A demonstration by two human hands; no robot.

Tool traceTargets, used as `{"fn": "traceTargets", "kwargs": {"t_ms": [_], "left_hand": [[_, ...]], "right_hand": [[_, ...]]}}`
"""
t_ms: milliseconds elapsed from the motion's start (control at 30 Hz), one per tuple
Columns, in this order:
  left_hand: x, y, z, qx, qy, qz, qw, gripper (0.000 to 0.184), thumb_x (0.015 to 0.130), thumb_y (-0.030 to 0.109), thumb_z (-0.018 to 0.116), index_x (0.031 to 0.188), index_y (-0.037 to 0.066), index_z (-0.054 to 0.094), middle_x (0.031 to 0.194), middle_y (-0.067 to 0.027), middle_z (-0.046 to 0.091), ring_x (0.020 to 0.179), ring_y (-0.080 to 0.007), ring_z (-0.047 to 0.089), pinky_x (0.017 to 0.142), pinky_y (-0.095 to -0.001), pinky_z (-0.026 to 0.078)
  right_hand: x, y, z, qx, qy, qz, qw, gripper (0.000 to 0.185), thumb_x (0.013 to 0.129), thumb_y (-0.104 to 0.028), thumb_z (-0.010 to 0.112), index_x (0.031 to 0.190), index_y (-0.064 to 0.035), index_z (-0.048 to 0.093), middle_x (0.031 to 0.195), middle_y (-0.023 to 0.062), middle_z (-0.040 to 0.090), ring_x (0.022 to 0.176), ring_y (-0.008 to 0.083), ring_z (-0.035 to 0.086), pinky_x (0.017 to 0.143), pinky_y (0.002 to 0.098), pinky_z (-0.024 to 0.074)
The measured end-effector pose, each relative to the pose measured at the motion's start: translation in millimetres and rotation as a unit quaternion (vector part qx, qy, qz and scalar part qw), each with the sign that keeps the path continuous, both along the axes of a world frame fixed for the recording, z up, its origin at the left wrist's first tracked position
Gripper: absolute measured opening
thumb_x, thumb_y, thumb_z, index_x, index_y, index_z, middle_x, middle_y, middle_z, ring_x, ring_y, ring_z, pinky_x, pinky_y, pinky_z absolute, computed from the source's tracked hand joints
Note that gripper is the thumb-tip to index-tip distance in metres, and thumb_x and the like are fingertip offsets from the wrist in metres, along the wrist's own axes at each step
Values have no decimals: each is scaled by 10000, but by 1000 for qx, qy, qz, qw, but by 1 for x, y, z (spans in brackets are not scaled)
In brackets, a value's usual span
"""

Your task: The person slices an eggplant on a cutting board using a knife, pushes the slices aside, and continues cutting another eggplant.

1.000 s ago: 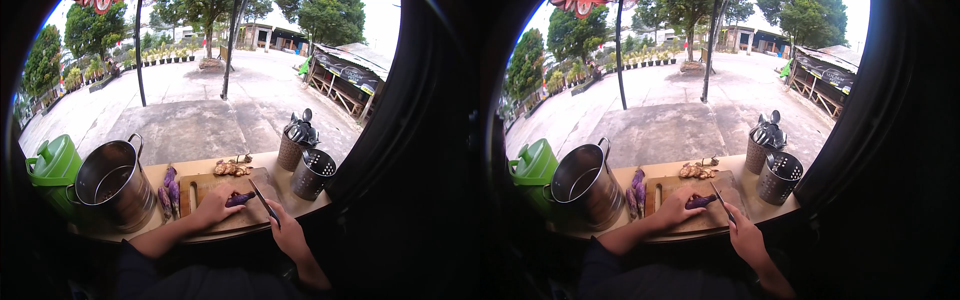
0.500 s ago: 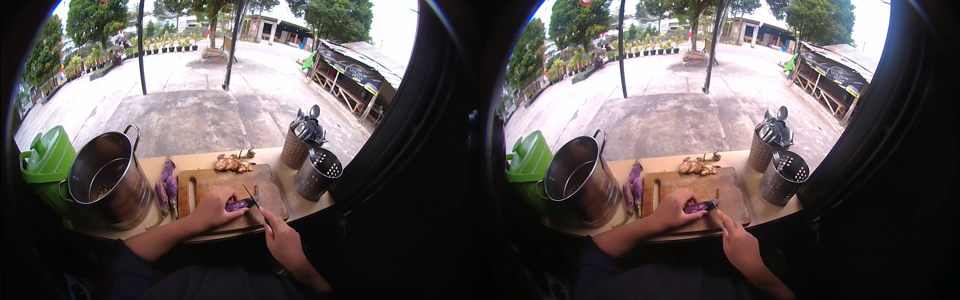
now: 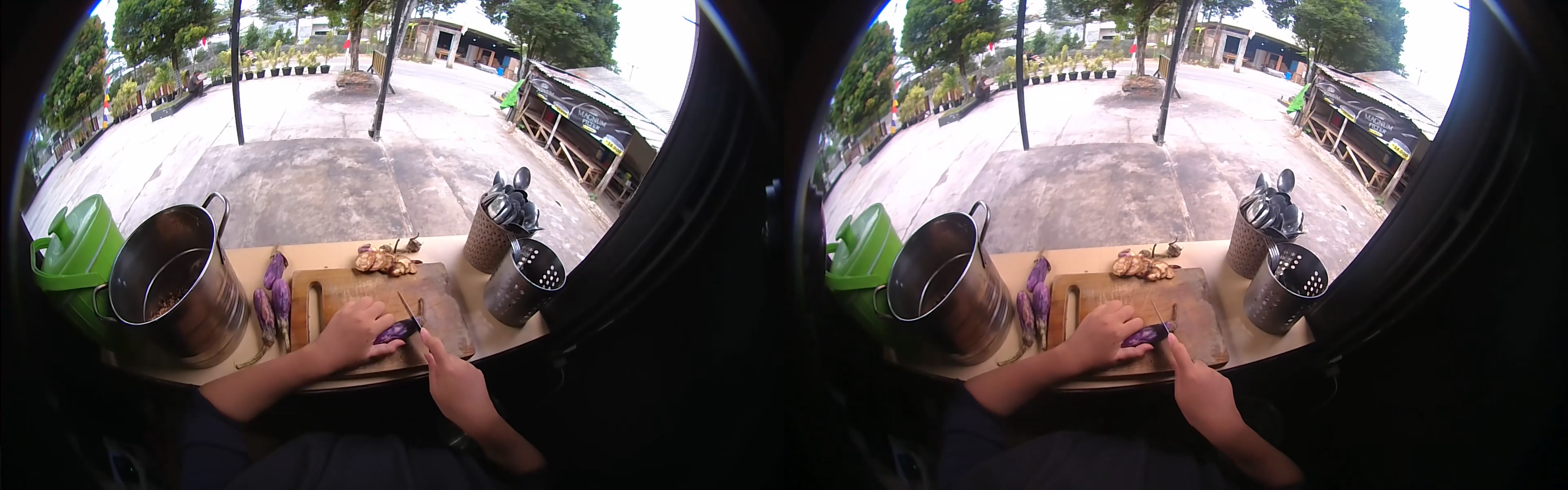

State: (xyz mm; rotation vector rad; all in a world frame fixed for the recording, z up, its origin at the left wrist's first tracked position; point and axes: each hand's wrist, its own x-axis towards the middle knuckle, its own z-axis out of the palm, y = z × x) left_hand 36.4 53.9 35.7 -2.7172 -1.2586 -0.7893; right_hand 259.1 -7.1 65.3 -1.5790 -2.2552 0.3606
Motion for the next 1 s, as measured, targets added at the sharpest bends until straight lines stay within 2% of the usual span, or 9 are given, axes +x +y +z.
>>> {"fn": "traceTargets", "kwargs": {"t_ms": [167,533,633,700,767,1000], "left_hand": [[-1,3,-3,5,-1,-21,1000,376,870,443,673,925,73,632,915,-96,567,887,-282,555,783,-403,470],[2,-2,0,2,12,17,1000,376,869,460,658,942,91,641,917,-89,563,890,-274,552,772,-399,469],[4,-3,0,3,1,24,1000,377,871,462,654,947,93,648,911,-91,562,886,-276,553,771,-406,467],[4,-3,-1,-1,4,31,1000,378,872,462,654,949,92,651,910,-92,563,884,-278,553,773,-409,466],[4,-2,-2,12,-30,17,999,355,831,411,716,903,78,618,897,-118,547,849,-318,543,763,-429,470],[3,0,0,-19,-35,-6,999,330,850,382,705,895,70,609,906,-119,546,858,-318,541,780,-430,464]], "right_hand": [[-8,13,1,6,8,14,1000,414,1010,-178,487,1421,-140,454,700,184,647,643,394,647,581,495,509],[-9,20,12,-62,88,8,994,375,1019,-188,484,1388,-135,445,791,223,660,719,442,640,625,529,498],[-6,9,5,-26,94,7,995,391,1014,-183,494,1402,-149,448,815,219,661,721,435,645,623,521,504],[-5,6,1,-20,79,6,997,402,1012,-180,496,1410,-148,446,814,215,662,718,425,649,621,513,507],[-5,6,0,-13,64,5,998,412,1010,-177,497,1418,-146,445,812,211,663,714,416,653,619,506,511],[-9,13,-3,-13,26,14,999,413,1023,-196,461,1431,-136,437,746,204,659,660,406,652,595,505,516]]}}
